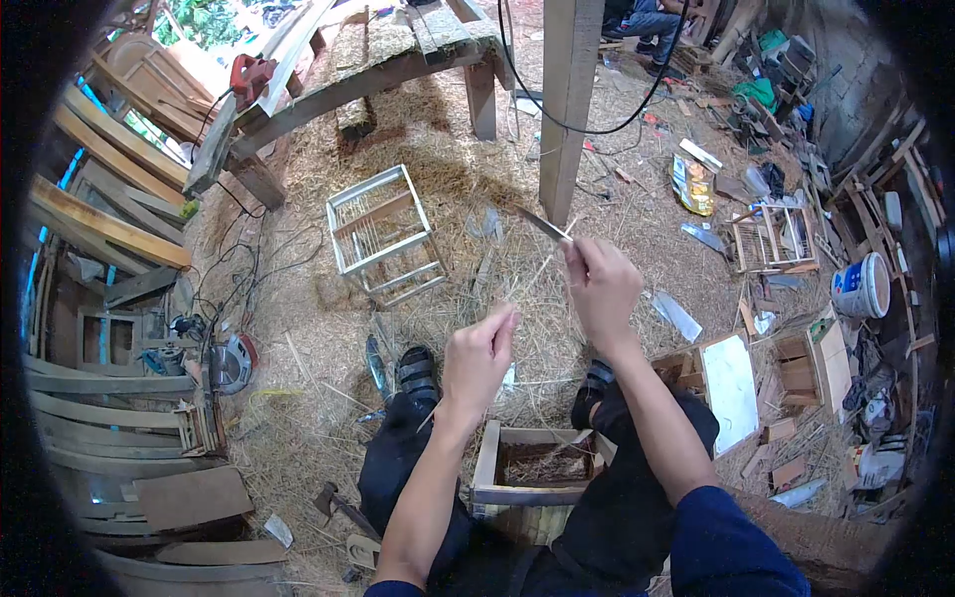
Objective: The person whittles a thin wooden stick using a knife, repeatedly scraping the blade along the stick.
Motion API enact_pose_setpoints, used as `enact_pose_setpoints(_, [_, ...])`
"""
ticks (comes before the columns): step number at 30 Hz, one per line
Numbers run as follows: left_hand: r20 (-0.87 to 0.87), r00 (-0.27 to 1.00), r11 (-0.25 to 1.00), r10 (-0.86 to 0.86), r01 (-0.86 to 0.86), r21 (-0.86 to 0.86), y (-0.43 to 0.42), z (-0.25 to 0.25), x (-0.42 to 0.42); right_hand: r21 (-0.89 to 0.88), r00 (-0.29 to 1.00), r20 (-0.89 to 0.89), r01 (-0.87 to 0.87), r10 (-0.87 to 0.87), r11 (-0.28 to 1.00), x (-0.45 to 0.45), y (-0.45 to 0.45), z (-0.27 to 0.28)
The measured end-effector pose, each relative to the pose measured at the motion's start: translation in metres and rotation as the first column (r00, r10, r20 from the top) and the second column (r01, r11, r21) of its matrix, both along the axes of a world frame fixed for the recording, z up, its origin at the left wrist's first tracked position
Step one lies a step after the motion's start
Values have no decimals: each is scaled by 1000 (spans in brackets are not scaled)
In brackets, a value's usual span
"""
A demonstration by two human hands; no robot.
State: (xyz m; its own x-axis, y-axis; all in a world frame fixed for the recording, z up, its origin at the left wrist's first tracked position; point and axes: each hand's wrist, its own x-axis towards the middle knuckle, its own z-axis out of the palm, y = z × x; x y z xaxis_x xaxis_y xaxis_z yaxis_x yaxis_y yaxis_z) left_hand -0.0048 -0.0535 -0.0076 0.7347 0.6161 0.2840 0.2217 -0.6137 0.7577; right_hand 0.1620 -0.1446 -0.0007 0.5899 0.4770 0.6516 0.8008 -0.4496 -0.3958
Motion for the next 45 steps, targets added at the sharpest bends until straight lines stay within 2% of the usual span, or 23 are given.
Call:
enact_pose_setpoints(1, [2, 1000, 999, -11, 11, 43, -1, -1, 0, -29, 1000, -4, 26, -26, 999, 0, 0, -5])
enact_pose_setpoints(2, [-18, 1000, 1000, -4, 4, 15, -2, -1, -1, -57, 998, -7, 55, -55, 997, -1, -2, -7])
enact_pose_setpoints(7, [-116, 990, 991, 83, -94, -92, 5, -3, -4, -96, 952, 174, -240, 253, 966, -35, 0, -6])
enact_pose_setpoints(10, [20, 999, 998, 38, -38, -43, 4, 1, -5, 0, 991, 113, -69, 68, 998, 0, 6, -4])
enact_pose_setpoints(11, [-26, 999, 999, 34, -35, -5, 3, 2, -7, 31, 992, 126, -30, 26, 999, 7, 6, -3])
enact_pose_setpoints(14, [-48, 999, 1000, 19, -18, 23, 1, 1, -10, -15, 994, 98, -42, 43, 999, -10, 1, -5])
enact_pose_setpoints(15, [-70, 997, 999, 34, -35, 0, 3, 1, -10, -10, 983, 154, -102, 102, 995, -21, 1, -5])
enact_pose_setpoints(17, [-124, 991, 997, 56, -62, -47, 4, 1, -12, -55, 958, 152, -236, 241, 970, -30, -1, -3])
enact_pose_setpoints(18, [-85, 996, 998, 38, -42, -51, 4, 0, -13, -78, 942, 143, -297, 305, 952, -34, -3, -4])
enact_pose_setpoints(20, [-5, 1000, 998, 8, -9, -60, 5, 1, -15, -41, 971, 74, -223, 226, 974, -22, -4, -1])
enact_pose_setpoints(22, [-111, 994, 1000, 16, -17, -8, 5, 3, -22, 33, 985, -23, -172, 173, 984, -10, -4, 10])
enact_pose_setpoints(23, [-161, 987, 1000, 23, -20, 18, 5, 4, -24, 14, 968, -103, -229, 229, 973, -7, -7, 12])
enact_pose_setpoints(27, [-116, 992, 988, 56, -39, 149, 5, 3, -26, -22, 836, -316, -478, 448, 878, -14, -14, 9])
enact_pose_setpoints(30, [-171, 981, 979, 88, -54, 198, 9, 9, -29, -210, 876, -312, -441, 368, 872, -12, -14, 2])
enact_pose_setpoints(32, [-250, 963, 959, 98, -25, 282, 13, 9, -30, -165, 866, -358, -425, 348, 890, -14, -14, 1])
enact_pose_setpoints(35, [35, 950, 834, 310, -289, 470, 3, 13, -21, -56, 826, -480, -366, 296, 929, -15, -13, -1])
enact_pose_setpoints(38, [229, 912, 780, 341, -411, 472, -5, 26, -19, -15, 759, -617, -273, 206, 962, -15, -10, -4])
enact_pose_setpoints(39, [282, 926, 827, 252, -358, 433, 2, 22, -19, -19, 732, -660, -242, 170, 970, -16, -8, -5])
enact_pose_setpoints(41, [182, 961, 957, 207, -238, 167, 4, 14, -13, 34, 635, -754, -216, 167, 976, -21, -3, -7])
enact_pose_setpoints(42, [137, 975, 983, 175, -180, 22, 6, 11, -10, 60, 580, -797, -203, 170, 977, -22, -2, -9])
enact_pose_setpoints(43, [137, 968, 977, 210, -211, -10, 4, 5, -3, 185, 482, -831, -233, 279, 955, -23, 1, -21])
enact_pose_setpoints(45, [188, 962, 949, 196, -137, -284, 5, -16, 9, 275, 327, -882, -228, 340, 934, -31, 4, -28])
